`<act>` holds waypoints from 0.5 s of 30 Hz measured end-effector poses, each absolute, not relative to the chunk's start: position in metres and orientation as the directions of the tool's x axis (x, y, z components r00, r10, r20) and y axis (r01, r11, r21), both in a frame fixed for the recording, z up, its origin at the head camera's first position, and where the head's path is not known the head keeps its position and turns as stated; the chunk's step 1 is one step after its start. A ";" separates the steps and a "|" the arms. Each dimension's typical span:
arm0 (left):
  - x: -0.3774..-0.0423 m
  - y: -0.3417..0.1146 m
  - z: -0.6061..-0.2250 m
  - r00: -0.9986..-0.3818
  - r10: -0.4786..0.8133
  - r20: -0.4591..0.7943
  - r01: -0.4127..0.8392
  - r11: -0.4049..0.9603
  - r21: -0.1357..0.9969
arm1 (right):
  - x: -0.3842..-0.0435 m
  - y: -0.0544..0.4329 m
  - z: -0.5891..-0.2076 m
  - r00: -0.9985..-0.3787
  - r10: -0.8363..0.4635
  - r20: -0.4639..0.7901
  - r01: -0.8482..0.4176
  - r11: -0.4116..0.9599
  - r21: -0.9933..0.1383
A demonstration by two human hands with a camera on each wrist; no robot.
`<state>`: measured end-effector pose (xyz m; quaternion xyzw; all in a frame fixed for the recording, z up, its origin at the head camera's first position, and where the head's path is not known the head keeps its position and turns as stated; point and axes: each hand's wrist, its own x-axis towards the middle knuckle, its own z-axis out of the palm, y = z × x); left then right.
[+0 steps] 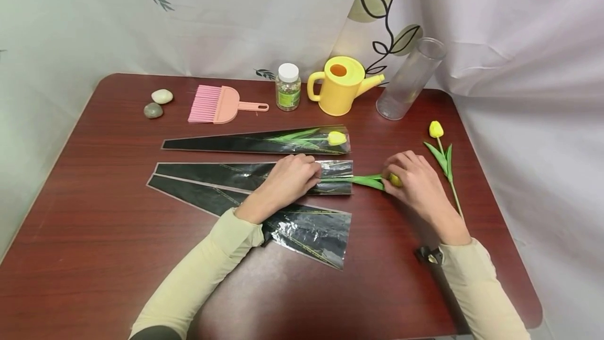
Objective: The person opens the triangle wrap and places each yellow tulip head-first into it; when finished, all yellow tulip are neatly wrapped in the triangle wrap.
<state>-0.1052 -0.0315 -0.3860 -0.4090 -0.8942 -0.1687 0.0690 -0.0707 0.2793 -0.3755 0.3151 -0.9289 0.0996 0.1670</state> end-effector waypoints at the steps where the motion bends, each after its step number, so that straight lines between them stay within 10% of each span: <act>1: -0.105 -0.031 -0.386 -0.656 0.707 0.263 0.755 0.608 0.247 | -0.072 0.275 -0.374 -0.751 -0.548 0.369 -0.620 0.777 -0.110; 15: -0.103 -0.030 -0.380 -0.653 0.713 0.255 0.756 0.599 0.264 | -0.081 0.231 -0.381 -0.780 -0.555 0.290 -0.623 0.731 -0.278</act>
